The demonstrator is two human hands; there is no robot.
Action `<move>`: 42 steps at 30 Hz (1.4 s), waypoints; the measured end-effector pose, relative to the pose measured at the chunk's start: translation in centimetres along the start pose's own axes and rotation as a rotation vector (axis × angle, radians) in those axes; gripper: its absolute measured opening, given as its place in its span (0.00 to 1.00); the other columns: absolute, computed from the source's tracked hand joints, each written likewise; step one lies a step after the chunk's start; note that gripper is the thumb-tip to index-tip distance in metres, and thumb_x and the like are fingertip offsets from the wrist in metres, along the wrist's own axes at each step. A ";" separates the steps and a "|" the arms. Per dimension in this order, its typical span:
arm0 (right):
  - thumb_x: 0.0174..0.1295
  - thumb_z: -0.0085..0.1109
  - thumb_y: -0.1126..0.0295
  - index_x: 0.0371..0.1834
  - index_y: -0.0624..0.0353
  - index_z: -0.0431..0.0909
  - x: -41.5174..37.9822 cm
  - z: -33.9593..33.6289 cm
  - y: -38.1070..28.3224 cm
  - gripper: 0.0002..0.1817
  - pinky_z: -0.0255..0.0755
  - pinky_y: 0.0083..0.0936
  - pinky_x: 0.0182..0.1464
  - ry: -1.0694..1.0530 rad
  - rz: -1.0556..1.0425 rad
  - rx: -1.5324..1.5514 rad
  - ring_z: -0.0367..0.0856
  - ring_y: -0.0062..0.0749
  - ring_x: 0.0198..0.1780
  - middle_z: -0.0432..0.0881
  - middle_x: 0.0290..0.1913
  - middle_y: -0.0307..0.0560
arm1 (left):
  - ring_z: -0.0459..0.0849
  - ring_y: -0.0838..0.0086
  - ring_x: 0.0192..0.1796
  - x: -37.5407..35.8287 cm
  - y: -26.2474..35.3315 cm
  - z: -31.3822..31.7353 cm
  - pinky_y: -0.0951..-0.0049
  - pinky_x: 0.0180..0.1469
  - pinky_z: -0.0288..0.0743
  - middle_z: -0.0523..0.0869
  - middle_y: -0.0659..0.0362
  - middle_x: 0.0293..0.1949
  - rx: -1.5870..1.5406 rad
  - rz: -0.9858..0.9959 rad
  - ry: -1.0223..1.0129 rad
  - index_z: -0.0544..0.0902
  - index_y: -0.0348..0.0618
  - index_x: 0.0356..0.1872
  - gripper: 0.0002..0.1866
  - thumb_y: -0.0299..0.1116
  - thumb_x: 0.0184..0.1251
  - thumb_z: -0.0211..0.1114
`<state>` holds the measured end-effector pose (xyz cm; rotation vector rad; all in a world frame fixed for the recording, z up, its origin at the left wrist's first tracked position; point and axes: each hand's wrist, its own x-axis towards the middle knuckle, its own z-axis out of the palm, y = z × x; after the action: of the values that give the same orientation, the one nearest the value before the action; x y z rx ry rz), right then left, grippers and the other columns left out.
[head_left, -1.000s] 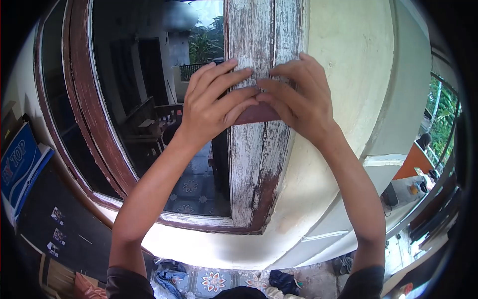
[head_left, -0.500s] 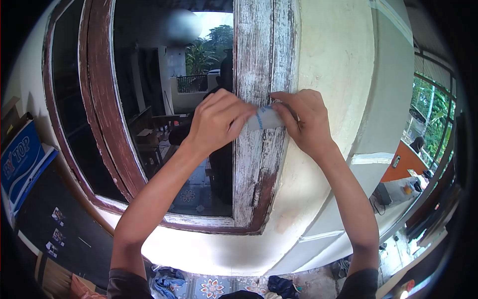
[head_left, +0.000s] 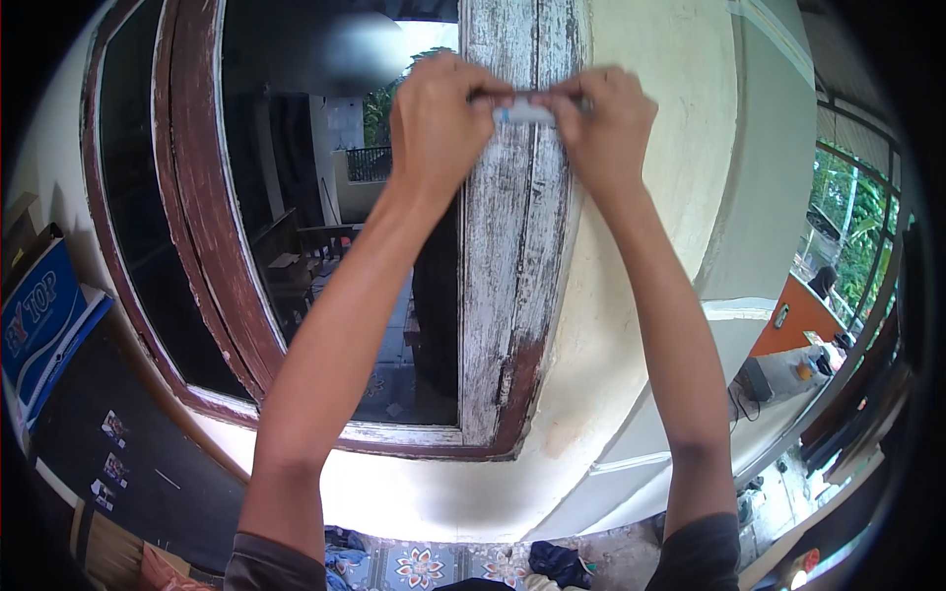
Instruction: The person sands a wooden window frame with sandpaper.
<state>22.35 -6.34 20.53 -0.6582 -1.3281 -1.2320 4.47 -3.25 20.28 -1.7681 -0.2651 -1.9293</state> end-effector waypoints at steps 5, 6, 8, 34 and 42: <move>0.47 0.73 0.72 0.26 0.51 0.86 2.3 1.5 0.1 0.05 0.74 0.31 0.37 0.197 0.019 0.062 0.80 0.34 0.34 0.82 0.31 0.41 | 0.89 0.61 0.44 2.4 1.2 -0.7 0.66 0.47 0.79 0.88 0.46 0.40 -0.124 -0.316 -0.165 0.88 0.34 0.42 0.10 0.25 0.60 0.66; 0.47 0.73 0.72 0.26 0.51 0.86 0.2 1.2 -0.2 0.05 0.74 0.31 0.37 0.183 0.032 0.064 0.80 0.34 0.34 0.82 0.31 0.41 | 0.87 0.67 0.38 0.3 0.3 -0.4 0.71 0.42 0.78 0.88 0.52 0.36 -0.086 -0.160 -0.046 0.90 0.40 0.37 0.09 0.22 0.54 0.68; 0.49 0.71 0.67 0.29 0.43 0.87 -5.1 -0.6 -1.4 0.04 0.62 0.36 0.45 0.060 0.056 0.085 0.77 0.32 0.41 0.80 0.35 0.32 | 0.85 0.73 0.31 -3.5 0.0 -0.3 0.76 0.37 0.78 0.87 0.57 0.32 -0.047 -0.009 0.072 0.92 0.46 0.33 0.12 0.18 0.48 0.69; 0.49 0.73 0.65 0.27 0.43 0.87 0.2 0.7 0.6 0.03 0.53 0.37 0.48 0.140 0.042 0.005 0.74 0.31 0.42 0.81 0.31 0.31 | 0.84 0.76 0.30 1.1 -0.7 0.2 0.78 0.33 0.76 0.88 0.58 0.31 0.000 -0.005 0.102 0.92 0.44 0.32 0.11 0.19 0.50 0.65; 0.48 0.73 0.67 0.30 0.53 0.88 13.8 2.4 -0.2 0.07 0.67 0.40 0.48 0.117 0.337 0.012 0.82 0.41 0.39 0.87 0.29 0.44 | 0.89 0.66 0.33 12.6 -2.2 2.5 0.71 0.38 0.80 0.87 0.52 0.29 -0.103 -0.065 0.241 0.88 0.34 0.33 0.07 0.18 0.52 0.67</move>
<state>18.72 -8.07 33.95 -0.7553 -1.0753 -0.9731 5.24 -3.11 33.31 -1.5862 -0.1412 -2.2135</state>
